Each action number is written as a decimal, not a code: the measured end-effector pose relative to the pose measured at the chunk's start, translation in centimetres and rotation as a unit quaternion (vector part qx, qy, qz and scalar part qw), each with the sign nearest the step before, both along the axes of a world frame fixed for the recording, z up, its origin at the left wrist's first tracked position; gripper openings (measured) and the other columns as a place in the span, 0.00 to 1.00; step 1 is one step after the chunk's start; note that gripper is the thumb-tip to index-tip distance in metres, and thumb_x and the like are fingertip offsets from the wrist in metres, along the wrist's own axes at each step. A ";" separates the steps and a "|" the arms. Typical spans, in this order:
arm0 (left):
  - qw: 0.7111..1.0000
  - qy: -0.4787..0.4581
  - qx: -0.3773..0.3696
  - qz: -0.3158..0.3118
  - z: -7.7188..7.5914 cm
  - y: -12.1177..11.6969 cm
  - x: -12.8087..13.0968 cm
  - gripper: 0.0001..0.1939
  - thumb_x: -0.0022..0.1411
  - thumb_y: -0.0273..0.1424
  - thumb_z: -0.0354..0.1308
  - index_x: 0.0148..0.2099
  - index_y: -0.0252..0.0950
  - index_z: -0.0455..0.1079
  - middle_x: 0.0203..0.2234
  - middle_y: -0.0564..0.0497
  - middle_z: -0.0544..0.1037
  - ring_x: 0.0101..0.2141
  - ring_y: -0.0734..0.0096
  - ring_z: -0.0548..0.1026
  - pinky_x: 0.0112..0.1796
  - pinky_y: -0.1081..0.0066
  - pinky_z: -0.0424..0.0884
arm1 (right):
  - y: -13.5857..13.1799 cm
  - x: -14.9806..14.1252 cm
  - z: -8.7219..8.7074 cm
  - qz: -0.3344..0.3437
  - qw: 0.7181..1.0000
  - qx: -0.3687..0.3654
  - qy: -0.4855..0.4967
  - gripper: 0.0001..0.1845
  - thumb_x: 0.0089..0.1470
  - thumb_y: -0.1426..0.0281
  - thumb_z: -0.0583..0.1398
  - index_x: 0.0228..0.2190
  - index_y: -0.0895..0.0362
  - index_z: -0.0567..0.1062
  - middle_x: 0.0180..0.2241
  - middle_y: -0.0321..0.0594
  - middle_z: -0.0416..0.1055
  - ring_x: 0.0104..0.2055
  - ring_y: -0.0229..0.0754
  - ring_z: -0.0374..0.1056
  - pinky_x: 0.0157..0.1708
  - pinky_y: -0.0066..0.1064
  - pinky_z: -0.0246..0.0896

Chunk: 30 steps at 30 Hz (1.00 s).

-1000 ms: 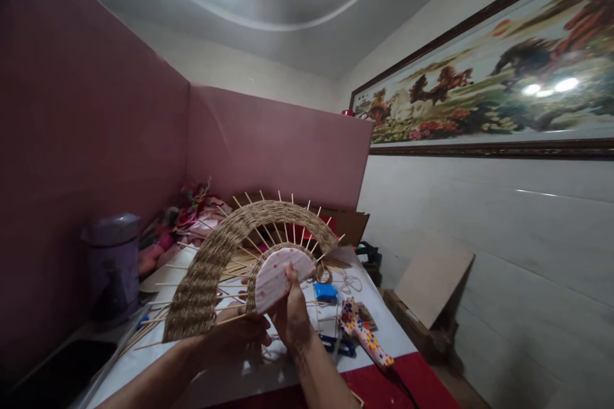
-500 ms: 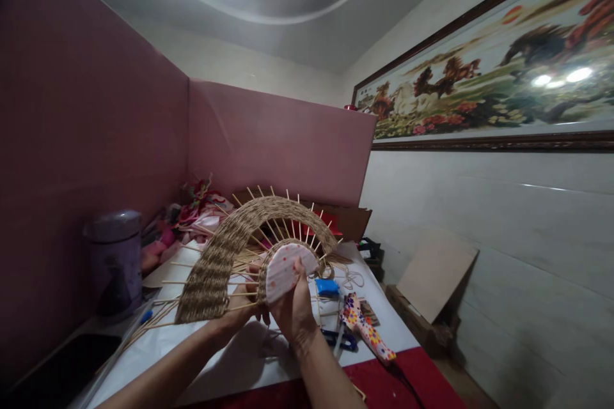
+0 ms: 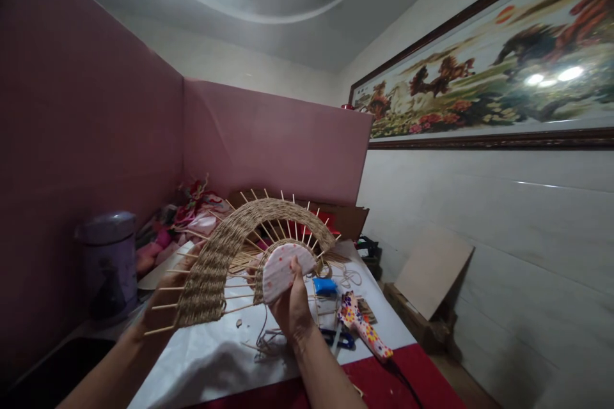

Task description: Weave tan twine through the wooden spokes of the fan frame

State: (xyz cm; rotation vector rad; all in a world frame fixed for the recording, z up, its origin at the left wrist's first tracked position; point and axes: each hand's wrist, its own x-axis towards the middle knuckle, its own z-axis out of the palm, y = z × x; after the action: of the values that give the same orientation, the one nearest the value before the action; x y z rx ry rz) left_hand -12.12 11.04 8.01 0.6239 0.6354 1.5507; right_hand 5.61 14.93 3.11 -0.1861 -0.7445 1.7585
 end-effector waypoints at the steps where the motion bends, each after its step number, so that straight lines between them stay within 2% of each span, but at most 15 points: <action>1: 1.000 0.009 0.022 -0.019 0.1 -0.1 -0.1 0.08 0.54 0.28 0.56 0.38 0.36 0.72 0.19 0.52 0.75 0.15 0.72 0.70 0.17 0.72 0.67 | 0.0 0.0 -0.1 0.001 1.000 0.001 -0.006 0.23 0.52 0.57 0.54 0.44 0.58 0.70 0.36 0.44 0.75 0.38 0.45 0.71 0.35 0.38 0.67; 3: 0.997 0.036 0.067 -0.029 -0.1 -0.1 -0.3 0.13 0.51 0.26 0.59 0.41 0.37 0.71 0.21 0.53 0.76 0.16 0.72 0.71 0.17 0.73 0.67 | 0.1 -0.1 -0.2 0.002 1.000 0.001 -0.022 0.24 0.52 0.55 0.53 0.45 0.58 0.70 0.35 0.44 0.75 0.37 0.45 0.72 0.34 0.38 0.68; 5: 0.993 0.067 0.101 -0.012 -0.6 0.1 -0.4 0.18 0.47 0.23 0.62 0.43 0.37 0.70 0.21 0.53 0.76 0.15 0.73 0.71 0.16 0.74 0.67 | 0.1 -0.1 -0.3 -0.008 1.000 -0.005 -0.028 0.25 0.52 0.55 0.54 0.45 0.58 0.69 0.34 0.44 0.75 0.36 0.45 0.72 0.34 0.38 0.68; 8: 0.988 0.097 0.120 -0.010 -1.1 0.4 -0.5 0.18 0.45 0.23 0.64 0.42 0.35 0.70 0.22 0.52 0.77 0.16 0.74 0.71 0.16 0.75 0.68 | 0.2 0.0 -0.4 -0.018 0.999 -0.013 -0.028 0.24 0.52 0.56 0.54 0.45 0.58 0.69 0.34 0.43 0.75 0.35 0.44 0.72 0.33 0.36 0.68; 11: 0.988 0.103 0.116 0.016 -1.3 0.6 -0.6 0.15 0.43 0.23 0.65 0.37 0.33 0.71 0.20 0.52 0.76 0.16 0.73 0.71 0.16 0.75 0.68 | 0.5 0.1 -0.7 -0.021 0.999 -0.015 -0.033 0.23 0.51 0.56 0.55 0.44 0.58 0.70 0.33 0.42 0.75 0.35 0.42 0.72 0.33 0.34 0.68; 14: 0.988 0.088 0.117 0.044 -1.3 0.6 -0.7 0.11 0.43 0.25 0.65 0.32 0.33 0.71 0.18 0.53 0.74 0.16 0.74 0.71 0.17 0.76 0.67 | 0.9 0.2 -1.1 -0.058 0.997 -0.032 -0.028 0.21 0.50 0.56 0.57 0.41 0.56 0.71 0.32 0.38 0.75 0.33 0.39 0.71 0.32 0.30 0.68; 19: 0.990 0.080 0.111 0.045 -1.2 0.4 -0.8 0.10 0.43 0.28 0.65 0.30 0.32 0.71 0.19 0.51 0.75 0.18 0.72 0.72 0.18 0.75 0.68 | 1.6 0.3 -1.6 -0.093 0.993 -0.071 0.020 0.16 0.50 0.60 0.58 0.40 0.54 0.72 0.34 0.33 0.75 0.34 0.33 0.71 0.34 0.23 0.66; 24: 0.992 0.090 0.083 0.038 -0.9 -0.1 -0.7 0.13 0.39 0.26 0.66 0.33 0.31 0.72 0.20 0.50 0.76 0.19 0.68 0.74 0.19 0.73 0.69 | 1.4 0.3 -1.3 -0.111 0.990 -0.071 0.048 0.18 0.50 0.58 0.58 0.41 0.54 0.72 0.38 0.35 0.75 0.41 0.36 0.70 0.37 0.27 0.67; 27: 0.993 0.097 0.066 0.034 -0.8 -0.1 -0.7 0.15 0.37 0.25 0.66 0.33 0.31 0.73 0.20 0.51 0.77 0.20 0.68 0.74 0.20 0.73 0.69 | 1.1 0.3 -1.1 -0.129 0.985 -0.096 0.058 0.20 0.48 0.56 0.59 0.41 0.55 0.72 0.37 0.36 0.76 0.40 0.37 0.71 0.39 0.28 0.67; 30: 0.991 0.096 0.087 0.038 -1.0 0.2 -0.7 0.14 0.36 0.26 0.66 0.31 0.31 0.73 0.20 0.51 0.77 0.22 0.69 0.75 0.23 0.74 0.70 | 1.1 0.3 -1.1 -0.131 0.982 -0.124 0.050 0.19 0.44 0.61 0.64 0.39 0.56 0.73 0.35 0.36 0.76 0.38 0.38 0.72 0.39 0.29 0.68</action>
State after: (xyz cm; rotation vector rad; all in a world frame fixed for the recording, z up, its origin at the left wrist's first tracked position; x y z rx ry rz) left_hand -12.78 11.21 7.04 0.8984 0.6786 1.6417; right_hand 5.86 16.04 2.04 -0.3457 -0.4046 1.5908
